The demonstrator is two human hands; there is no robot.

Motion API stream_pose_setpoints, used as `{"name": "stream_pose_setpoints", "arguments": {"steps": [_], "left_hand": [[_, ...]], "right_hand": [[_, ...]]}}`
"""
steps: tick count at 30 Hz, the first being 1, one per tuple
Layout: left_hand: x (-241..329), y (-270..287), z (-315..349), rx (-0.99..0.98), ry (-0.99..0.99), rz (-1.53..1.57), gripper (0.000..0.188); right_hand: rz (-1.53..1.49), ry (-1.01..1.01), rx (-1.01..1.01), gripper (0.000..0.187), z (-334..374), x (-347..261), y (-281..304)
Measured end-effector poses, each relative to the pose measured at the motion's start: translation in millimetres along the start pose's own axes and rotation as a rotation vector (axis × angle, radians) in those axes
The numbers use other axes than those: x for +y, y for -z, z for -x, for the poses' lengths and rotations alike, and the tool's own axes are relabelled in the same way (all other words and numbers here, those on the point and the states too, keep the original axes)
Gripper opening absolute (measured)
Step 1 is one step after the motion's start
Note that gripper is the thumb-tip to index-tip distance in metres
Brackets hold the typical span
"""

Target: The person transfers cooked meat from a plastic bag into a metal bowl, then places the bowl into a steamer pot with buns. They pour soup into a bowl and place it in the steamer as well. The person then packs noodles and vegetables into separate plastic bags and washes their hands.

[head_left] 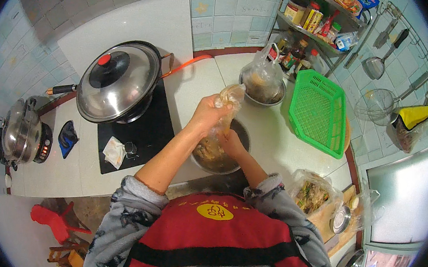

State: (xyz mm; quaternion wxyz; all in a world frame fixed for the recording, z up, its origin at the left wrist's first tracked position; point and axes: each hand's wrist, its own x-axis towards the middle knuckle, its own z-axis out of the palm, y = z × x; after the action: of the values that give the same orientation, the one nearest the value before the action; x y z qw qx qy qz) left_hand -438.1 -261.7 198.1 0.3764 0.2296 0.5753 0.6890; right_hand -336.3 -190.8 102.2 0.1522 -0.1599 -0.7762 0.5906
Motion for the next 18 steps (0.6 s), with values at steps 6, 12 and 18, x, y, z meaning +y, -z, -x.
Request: {"name": "stream_pose_setpoints", "arguments": {"steps": [6, 12, 18], "left_hand": [[9.0, -3.9, 4.4, -0.003, 0.003, -0.016, 0.022], [14.7, -7.9, 3.9, -0.008, -0.032, -0.014, 0.021], [20.5, -14.5, 2.6, -0.020, -0.037, 0.012, 0.021]], "right_hand": [[-0.019, 0.021, 0.010, 0.028, 2.4, -2.7, -0.1], [0.010, -0.073, -0.014, 0.030, 4.5, -12.1, 2.8], [0.019, -0.100, -0.044, 0.031, 3.3, -6.4, 11.3]]}}
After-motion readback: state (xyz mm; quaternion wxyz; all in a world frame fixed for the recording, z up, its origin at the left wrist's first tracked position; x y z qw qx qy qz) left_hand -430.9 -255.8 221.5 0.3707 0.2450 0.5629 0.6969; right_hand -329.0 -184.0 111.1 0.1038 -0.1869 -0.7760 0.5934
